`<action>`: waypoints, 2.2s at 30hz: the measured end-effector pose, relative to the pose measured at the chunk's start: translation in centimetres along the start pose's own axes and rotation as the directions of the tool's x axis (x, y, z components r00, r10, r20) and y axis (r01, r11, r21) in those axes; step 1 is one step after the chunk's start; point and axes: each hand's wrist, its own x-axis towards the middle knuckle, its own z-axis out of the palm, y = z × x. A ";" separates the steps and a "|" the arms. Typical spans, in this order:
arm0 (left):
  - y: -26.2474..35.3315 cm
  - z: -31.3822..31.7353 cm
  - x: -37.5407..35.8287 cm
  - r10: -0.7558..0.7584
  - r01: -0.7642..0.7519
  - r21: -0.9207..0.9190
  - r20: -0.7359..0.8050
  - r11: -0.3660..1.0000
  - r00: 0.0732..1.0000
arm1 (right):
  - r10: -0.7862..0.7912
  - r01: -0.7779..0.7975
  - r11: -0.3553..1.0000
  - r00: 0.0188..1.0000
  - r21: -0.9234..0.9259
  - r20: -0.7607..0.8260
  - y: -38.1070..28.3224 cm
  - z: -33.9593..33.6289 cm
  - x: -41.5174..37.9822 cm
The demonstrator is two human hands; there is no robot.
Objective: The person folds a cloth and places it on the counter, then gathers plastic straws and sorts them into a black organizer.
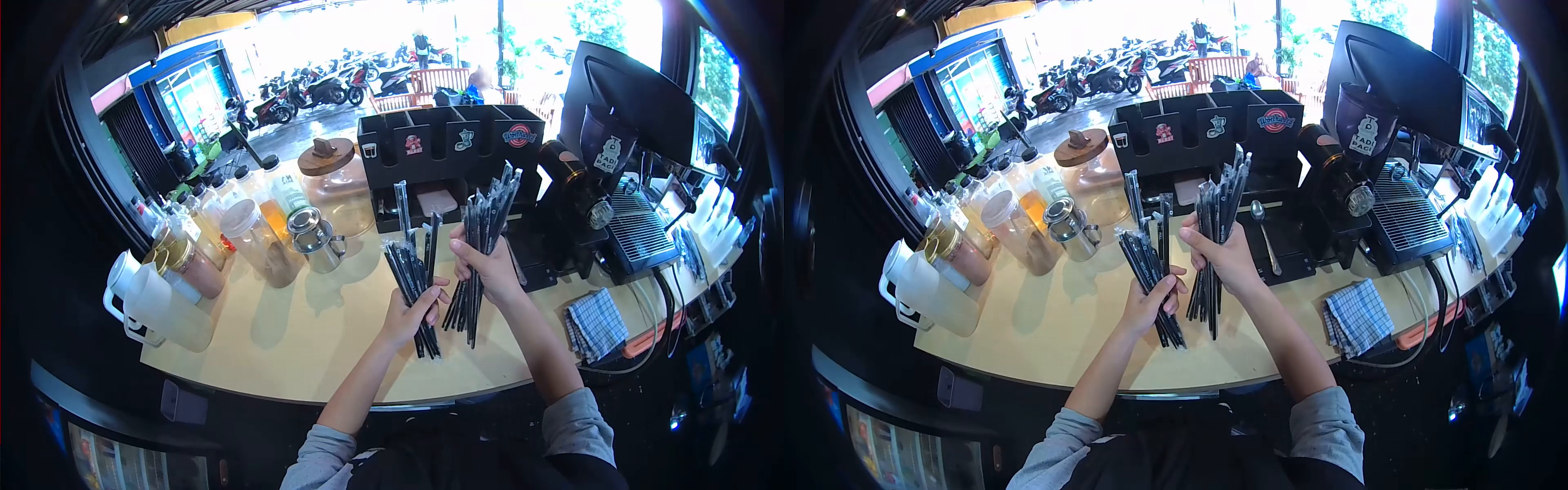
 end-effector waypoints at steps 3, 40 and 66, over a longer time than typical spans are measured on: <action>-0.2 -0.1 -0.2 0.009 -0.009 0.007 0.043 1.000 0.999 | -0.020 0.023 0.993 0.999 -0.112 0.033 -0.6 0.3 -0.2; 1.1 1.3 0.0 -0.013 0.015 0.217 -0.013 0.976 1.000 | 0.242 -0.239 0.969 0.969 -0.057 0.050 -0.1 -0.6 0.3; 0.2 -0.6 1.2 -0.132 0.133 -0.006 0.040 0.991 0.990 | 0.161 -0.130 0.934 0.985 -0.332 0.066 0.7 -0.4 -0.4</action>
